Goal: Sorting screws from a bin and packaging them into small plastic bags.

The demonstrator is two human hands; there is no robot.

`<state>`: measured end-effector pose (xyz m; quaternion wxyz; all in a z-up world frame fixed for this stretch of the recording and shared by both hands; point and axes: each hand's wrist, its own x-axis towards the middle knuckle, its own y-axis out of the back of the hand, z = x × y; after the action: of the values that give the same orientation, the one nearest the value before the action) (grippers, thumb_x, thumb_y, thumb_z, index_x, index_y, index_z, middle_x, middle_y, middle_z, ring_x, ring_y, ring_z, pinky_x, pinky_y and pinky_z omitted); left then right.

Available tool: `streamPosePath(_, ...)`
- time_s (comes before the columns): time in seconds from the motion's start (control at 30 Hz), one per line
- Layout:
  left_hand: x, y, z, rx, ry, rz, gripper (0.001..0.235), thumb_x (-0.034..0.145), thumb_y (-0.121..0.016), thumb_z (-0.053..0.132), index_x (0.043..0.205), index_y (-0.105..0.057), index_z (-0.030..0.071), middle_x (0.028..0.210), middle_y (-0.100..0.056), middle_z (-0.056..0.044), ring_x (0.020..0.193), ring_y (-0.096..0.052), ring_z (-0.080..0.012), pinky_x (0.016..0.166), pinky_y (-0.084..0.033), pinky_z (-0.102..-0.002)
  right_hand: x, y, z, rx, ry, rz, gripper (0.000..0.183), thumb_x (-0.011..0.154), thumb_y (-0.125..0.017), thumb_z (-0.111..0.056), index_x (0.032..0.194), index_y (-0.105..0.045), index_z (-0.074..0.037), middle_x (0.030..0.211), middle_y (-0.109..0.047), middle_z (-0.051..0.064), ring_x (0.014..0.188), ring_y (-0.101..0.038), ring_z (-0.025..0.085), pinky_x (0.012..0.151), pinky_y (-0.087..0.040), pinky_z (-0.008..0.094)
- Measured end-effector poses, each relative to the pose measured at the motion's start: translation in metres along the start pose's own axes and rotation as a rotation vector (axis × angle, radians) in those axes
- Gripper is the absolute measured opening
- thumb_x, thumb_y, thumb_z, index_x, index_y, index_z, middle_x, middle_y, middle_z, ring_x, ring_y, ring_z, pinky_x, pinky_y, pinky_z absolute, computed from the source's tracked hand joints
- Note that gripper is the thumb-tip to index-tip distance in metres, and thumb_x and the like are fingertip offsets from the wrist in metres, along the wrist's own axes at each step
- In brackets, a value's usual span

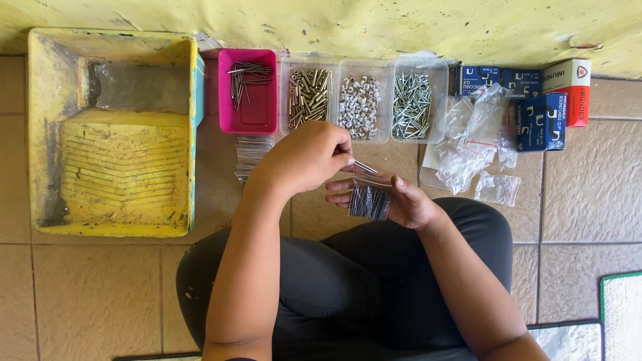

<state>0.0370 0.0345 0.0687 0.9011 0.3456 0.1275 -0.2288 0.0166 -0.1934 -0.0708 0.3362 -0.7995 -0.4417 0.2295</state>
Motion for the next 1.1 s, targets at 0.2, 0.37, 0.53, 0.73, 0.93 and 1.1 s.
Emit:
streamPosePath(0.2, 0.011, -0.013, -0.006, 0.016, -0.024, -0.025, 0.018, 0.089, -0.063, 0.01, 0.079, -0.074, 0.0, 0.069, -0.071, -0.02, 0.074, -0.072, -0.0396, 0.073, -0.058, -0.045, -0.001, 0.003, 0.001, -0.003, -0.016, -0.014, 0.11, 0.085, -0.055, -0.072, 0.152, -0.024, 0.009, 0.144, -0.041, 0.042, 0.132, -0.048, 0.055, 0.111, -0.035, 0.064)
streamPosePath(0.37, 0.01, -0.013, -0.004, 0.024, -0.003, -0.051, 0.019, 0.089, -0.063, 0.01, 0.075, -0.073, 0.0, 0.065, -0.07, -0.02, 0.072, -0.072, -0.0381, 0.072, -0.058, -0.044, -0.003, 0.0, 0.002, 0.002, 0.002, -0.011, 0.108, 0.085, -0.055, -0.071, 0.151, -0.024, 0.009, 0.143, -0.042, 0.041, 0.132, -0.049, 0.054, 0.111, -0.036, 0.063)
streamPosePath(0.53, 0.008, -0.011, -0.002, 0.016, -0.002, -0.051, 0.023, 0.088, -0.062, 0.009, 0.068, -0.069, 0.0, 0.059, -0.066, -0.02, 0.065, -0.069, -0.037, 0.07, -0.058, -0.043, -0.004, 0.0, 0.003, 0.011, -0.004, -0.009, 0.108, 0.084, -0.056, -0.071, 0.151, -0.026, 0.008, 0.142, -0.043, 0.04, 0.131, -0.051, 0.052, 0.112, -0.037, 0.062)
streamPosePath(0.73, 0.007, -0.011, -0.001, -0.006, -0.023, -0.049, 0.022, 0.086, -0.063, 0.011, 0.066, -0.068, 0.001, 0.056, -0.064, -0.019, 0.061, -0.067, -0.0374, 0.065, -0.056, -0.044, -0.003, 0.001, 0.003, -0.001, -0.01, -0.009, 0.106, 0.085, -0.056, -0.069, 0.15, -0.026, 0.009, 0.141, -0.044, 0.041, 0.13, -0.051, 0.054, 0.111, -0.037, 0.063)
streamPosePath(0.93, -0.003, 0.005, 0.004, -0.047, 0.01, 0.001, 0.022, 0.087, -0.063, 0.011, 0.068, -0.069, 0.0, 0.055, -0.063, -0.018, 0.058, -0.064, -0.0317, 0.063, -0.055, -0.041, -0.001, -0.004, -0.003, 0.001, -0.016, -0.028, 0.109, 0.086, -0.057, -0.069, 0.152, -0.024, 0.01, 0.142, -0.043, 0.042, 0.131, -0.049, 0.054, 0.111, -0.036, 0.063)
streamPosePath(1.1, 0.005, -0.005, -0.001, -0.031, -0.022, -0.01, 0.023, 0.087, -0.064, 0.012, 0.067, -0.069, 0.002, 0.053, -0.062, -0.016, 0.056, -0.065, -0.0327, 0.061, -0.055, -0.04, -0.002, -0.002, -0.001, 0.008, -0.012, -0.024, 0.108, 0.086, -0.057, -0.068, 0.152, -0.024, 0.011, 0.142, -0.043, 0.042, 0.131, -0.05, 0.054, 0.111, -0.036, 0.063)
